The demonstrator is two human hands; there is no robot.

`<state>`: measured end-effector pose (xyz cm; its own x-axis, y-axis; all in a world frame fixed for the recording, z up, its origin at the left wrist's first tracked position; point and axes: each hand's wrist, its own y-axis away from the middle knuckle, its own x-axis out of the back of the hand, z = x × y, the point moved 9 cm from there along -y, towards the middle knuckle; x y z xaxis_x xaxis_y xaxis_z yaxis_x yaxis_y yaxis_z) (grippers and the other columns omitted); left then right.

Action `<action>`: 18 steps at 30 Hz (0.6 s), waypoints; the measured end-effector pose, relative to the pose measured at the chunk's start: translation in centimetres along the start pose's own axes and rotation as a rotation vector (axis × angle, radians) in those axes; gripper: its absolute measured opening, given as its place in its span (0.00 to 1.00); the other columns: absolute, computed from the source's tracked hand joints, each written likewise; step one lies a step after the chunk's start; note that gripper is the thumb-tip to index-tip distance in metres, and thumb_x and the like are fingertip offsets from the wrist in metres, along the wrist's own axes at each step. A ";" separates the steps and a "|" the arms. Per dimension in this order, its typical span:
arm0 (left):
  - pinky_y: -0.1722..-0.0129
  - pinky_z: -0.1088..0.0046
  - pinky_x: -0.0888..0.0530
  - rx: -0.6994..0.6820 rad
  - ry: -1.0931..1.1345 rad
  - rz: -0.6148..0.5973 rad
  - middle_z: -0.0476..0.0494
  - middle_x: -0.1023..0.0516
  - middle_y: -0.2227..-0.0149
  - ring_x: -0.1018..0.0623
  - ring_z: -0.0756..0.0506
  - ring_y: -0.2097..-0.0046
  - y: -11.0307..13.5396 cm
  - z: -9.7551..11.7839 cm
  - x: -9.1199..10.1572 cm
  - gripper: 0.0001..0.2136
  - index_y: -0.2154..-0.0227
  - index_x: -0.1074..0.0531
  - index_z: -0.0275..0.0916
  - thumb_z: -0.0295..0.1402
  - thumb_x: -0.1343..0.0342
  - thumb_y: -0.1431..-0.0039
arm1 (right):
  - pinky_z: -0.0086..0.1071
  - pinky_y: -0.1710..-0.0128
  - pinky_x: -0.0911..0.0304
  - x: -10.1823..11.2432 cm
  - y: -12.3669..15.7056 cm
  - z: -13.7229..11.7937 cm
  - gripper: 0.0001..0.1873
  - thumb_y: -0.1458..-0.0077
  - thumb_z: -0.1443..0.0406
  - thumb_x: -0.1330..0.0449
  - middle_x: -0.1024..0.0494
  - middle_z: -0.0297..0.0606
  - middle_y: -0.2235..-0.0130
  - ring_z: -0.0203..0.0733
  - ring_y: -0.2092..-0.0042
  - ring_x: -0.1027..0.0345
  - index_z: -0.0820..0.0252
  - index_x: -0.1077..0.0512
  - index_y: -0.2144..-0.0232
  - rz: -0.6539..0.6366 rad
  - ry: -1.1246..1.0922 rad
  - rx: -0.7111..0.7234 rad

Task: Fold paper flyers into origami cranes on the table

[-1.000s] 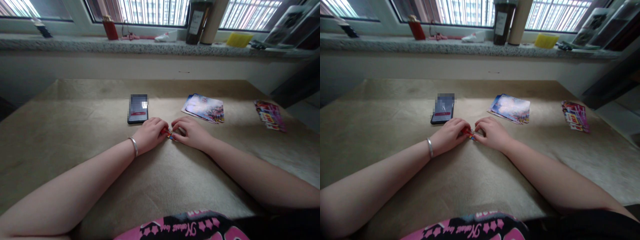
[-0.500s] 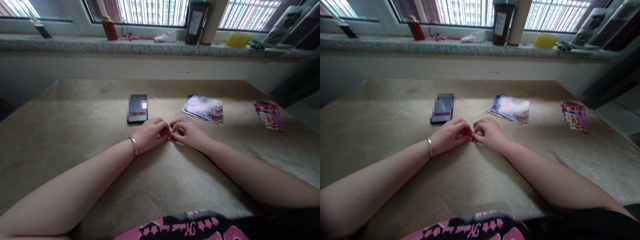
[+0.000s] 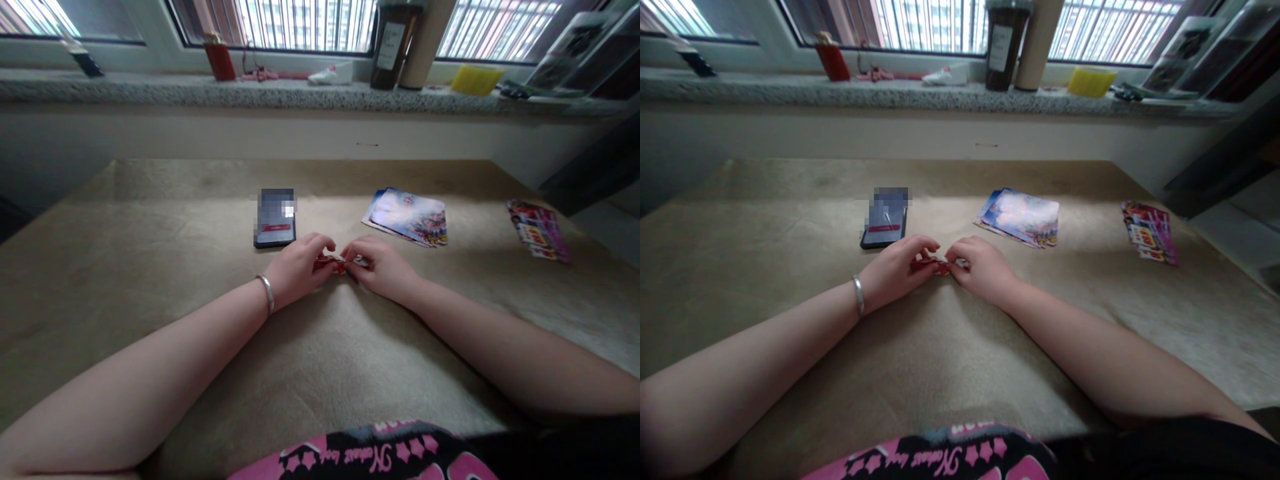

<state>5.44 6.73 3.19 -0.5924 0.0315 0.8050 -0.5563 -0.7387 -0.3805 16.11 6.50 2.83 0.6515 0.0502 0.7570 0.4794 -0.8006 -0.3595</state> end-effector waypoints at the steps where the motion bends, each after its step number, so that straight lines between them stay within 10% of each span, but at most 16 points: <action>1: 0.67 0.74 0.29 0.010 -0.011 -0.005 0.45 0.26 0.67 0.27 0.49 0.67 0.0 0.0 0.0 0.07 0.62 0.31 0.35 0.31 0.45 0.43 | 0.33 0.62 0.38 0.1 0.0 0.0 0.05 0.50 0.72 0.42 0.24 0.38 0.67 0.40 0.63 0.33 0.58 0.31 0.74 0.008 -0.015 -0.004; 18: 0.65 0.76 0.27 -0.159 -0.029 0.157 0.48 0.23 0.69 0.25 0.51 0.67 0.2 0.7 1.6 0.03 0.65 0.28 0.37 0.29 0.43 0.42 | 0.29 0.72 0.42 0.3 0.3 1.3 0.01 0.51 0.67 0.41 0.27 0.33 0.73 0.35 0.71 0.36 0.59 0.31 0.72 0.064 -0.088 -0.112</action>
<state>4.79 6.19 4.78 -0.6630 -0.0966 0.7424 -0.5450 -0.6175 -0.5671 17.20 7.05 2.24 0.7299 0.0455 0.6820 0.3704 -0.8649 -0.3387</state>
